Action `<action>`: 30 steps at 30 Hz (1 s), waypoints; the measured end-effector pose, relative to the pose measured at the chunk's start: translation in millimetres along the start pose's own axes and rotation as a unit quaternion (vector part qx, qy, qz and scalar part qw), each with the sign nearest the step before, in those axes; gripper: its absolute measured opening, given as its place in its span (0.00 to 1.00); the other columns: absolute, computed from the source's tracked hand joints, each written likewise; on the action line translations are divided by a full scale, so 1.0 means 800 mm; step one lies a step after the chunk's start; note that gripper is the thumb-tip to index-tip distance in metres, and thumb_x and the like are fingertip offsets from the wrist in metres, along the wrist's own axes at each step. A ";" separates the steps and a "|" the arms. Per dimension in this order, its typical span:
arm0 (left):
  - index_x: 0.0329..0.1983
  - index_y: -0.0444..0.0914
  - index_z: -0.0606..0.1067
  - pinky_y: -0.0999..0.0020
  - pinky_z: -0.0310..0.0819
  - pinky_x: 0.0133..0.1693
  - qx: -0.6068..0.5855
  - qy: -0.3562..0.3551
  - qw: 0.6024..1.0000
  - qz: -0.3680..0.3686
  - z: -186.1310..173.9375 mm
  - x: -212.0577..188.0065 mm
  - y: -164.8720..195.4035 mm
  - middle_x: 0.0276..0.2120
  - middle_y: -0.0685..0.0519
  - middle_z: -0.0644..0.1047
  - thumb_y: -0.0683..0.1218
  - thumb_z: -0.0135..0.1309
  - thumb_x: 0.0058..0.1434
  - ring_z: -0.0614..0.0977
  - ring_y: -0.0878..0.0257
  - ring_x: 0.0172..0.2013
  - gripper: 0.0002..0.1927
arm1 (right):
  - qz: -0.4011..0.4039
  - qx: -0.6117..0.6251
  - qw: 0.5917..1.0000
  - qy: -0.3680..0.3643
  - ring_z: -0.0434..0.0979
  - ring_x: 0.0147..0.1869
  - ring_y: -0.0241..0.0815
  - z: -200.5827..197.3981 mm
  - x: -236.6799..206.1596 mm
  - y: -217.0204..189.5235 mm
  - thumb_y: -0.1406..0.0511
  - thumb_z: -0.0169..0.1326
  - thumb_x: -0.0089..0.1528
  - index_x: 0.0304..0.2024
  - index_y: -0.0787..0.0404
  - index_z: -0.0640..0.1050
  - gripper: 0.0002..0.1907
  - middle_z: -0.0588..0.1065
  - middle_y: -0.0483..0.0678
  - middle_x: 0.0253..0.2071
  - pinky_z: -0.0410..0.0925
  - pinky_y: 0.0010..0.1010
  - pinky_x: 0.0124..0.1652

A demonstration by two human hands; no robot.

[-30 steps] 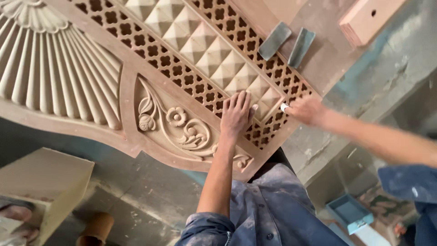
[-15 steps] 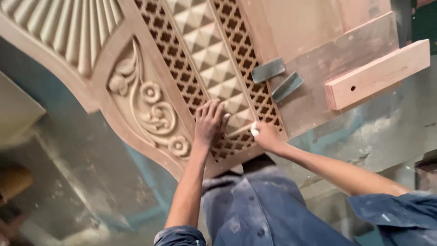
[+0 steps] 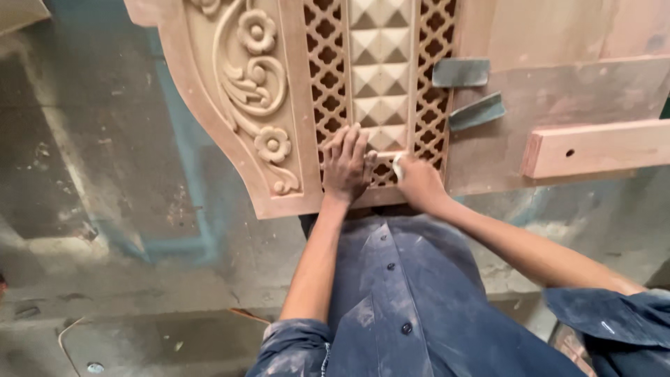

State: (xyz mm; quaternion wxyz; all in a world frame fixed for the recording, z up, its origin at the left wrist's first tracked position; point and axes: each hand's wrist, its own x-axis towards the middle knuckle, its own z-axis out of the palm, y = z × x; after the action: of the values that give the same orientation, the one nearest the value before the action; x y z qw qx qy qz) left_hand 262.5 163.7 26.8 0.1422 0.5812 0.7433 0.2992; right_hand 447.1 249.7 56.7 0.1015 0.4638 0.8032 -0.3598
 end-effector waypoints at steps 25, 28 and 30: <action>0.65 0.37 0.71 0.55 0.60 0.63 0.053 -0.018 0.998 -0.011 0.009 -0.003 0.007 0.64 0.50 0.70 0.57 0.51 0.70 0.66 0.54 0.66 0.27 | 0.214 0.322 0.916 0.108 0.78 0.26 0.43 0.040 -0.021 -0.024 0.68 0.50 0.65 0.39 0.68 0.78 0.08 0.77 0.55 0.25 0.68 0.36 0.27; 0.66 0.37 0.70 0.55 0.60 0.63 0.054 -0.016 0.998 -0.010 0.011 -0.004 0.007 0.65 0.50 0.70 0.57 0.51 0.70 0.66 0.54 0.66 0.27 | 0.048 0.168 0.975 0.139 0.78 0.30 0.52 0.028 -0.026 -0.018 0.71 0.52 0.63 0.42 0.67 0.80 0.08 0.77 0.58 0.29 0.69 0.40 0.31; 0.66 0.37 0.70 0.55 0.60 0.63 0.055 -0.019 0.998 -0.010 0.013 -0.004 0.007 0.65 0.50 0.70 0.57 0.50 0.70 0.66 0.54 0.66 0.28 | -0.105 0.018 0.989 0.105 0.79 0.33 0.55 0.012 -0.030 -0.007 0.72 0.53 0.60 0.40 0.66 0.79 0.07 0.77 0.58 0.30 0.70 0.42 0.33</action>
State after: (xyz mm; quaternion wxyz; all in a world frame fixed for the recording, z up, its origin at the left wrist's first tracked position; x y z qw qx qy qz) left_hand 273.6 164.0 22.0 0.1270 0.5867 0.7613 0.2451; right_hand 453.9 225.7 64.6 -0.0299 0.4137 0.8471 -0.3320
